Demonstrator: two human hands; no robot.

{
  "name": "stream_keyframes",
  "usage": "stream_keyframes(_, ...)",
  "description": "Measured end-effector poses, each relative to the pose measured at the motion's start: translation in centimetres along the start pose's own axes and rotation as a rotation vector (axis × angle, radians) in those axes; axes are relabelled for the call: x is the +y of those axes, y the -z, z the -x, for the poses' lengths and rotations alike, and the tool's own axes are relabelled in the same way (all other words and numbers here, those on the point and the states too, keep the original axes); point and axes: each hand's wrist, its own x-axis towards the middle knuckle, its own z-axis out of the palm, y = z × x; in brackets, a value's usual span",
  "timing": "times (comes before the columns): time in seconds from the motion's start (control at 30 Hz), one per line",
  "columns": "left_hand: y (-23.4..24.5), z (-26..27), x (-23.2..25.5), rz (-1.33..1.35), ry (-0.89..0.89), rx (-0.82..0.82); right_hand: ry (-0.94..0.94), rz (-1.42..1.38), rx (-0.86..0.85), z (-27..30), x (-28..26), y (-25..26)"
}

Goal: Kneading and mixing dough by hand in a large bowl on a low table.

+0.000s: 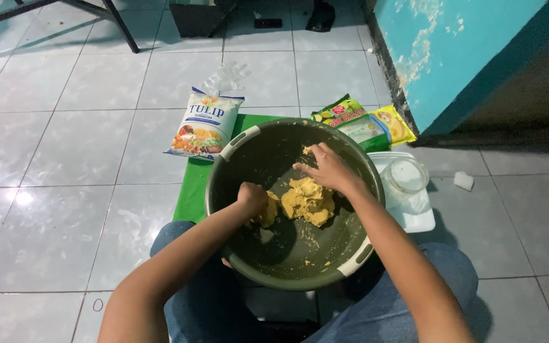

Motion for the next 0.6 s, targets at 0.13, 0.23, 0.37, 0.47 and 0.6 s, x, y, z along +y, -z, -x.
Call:
stream_keyframes(0.13, 0.8, 0.0, -1.9, 0.117, 0.018, -0.197, 0.008, 0.002, -0.015, 0.3, -0.4, 0.3)
stream_keyframes(0.23, 3.8, 4.6, -5.8, 0.068, -0.254, -0.416, 0.0, 0.04, -0.035, 0.5, -1.1, 0.6)
stream_keyframes(0.37, 12.5, 10.0, -6.3, 0.704, 0.004, -0.402, -0.008, -0.001, 0.013, 0.2, -0.5, 0.6)
stream_keyframes(0.47, 15.2, 14.4, -8.7, 0.999, 0.009, -0.134, 0.006, -0.02, 0.098, -0.2, -0.3, 0.7)
stream_keyframes(0.6, 14.2, 14.1, -11.0, 1.243, -0.032, 0.658, 0.155, -0.184, 0.468, -3.4, 3.3, -1.5)
